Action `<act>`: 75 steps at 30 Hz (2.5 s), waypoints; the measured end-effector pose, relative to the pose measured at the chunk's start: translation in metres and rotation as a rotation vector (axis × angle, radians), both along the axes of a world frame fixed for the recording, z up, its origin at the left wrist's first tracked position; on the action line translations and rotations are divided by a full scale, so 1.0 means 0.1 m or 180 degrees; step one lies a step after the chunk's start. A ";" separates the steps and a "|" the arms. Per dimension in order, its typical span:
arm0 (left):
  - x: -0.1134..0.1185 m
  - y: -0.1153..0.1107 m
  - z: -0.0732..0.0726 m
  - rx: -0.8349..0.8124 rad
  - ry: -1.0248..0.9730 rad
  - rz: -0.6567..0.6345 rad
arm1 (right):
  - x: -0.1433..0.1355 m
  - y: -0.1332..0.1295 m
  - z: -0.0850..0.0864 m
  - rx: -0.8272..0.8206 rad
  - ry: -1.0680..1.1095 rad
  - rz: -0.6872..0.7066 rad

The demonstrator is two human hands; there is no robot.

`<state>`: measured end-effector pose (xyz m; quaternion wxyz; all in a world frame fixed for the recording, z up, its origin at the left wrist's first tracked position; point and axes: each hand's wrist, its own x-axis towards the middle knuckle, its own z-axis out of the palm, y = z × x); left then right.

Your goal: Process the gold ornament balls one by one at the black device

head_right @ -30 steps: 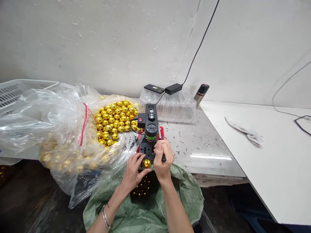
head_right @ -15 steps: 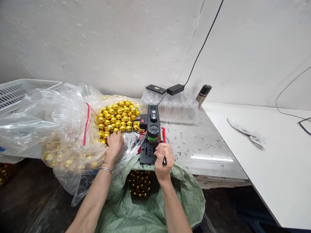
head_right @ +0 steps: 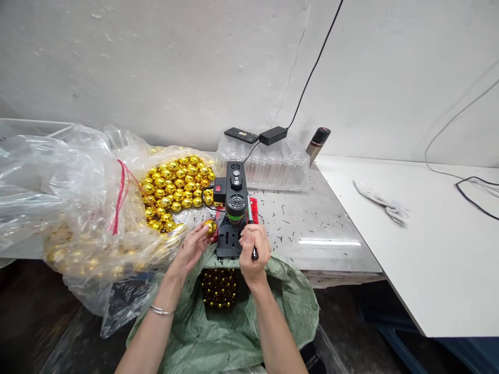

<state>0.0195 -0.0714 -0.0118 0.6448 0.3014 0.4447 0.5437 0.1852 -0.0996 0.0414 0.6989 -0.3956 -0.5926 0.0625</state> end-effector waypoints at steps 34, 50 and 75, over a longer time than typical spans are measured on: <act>0.42 0.00 -0.40 0.1799 0.3473 0.0241 | 0.06 -0.04 0.17 -0.0002 -0.0401 0.0024; 0.45 -0.02 -0.47 0.2167 0.3637 0.0382 | 0.05 0.11 -0.55 0.0605 -0.0438 -0.0092; 0.38 -0.46 -0.36 0.2463 0.3577 0.0387 | 0.03 0.05 0.26 -0.0166 0.0032 0.0061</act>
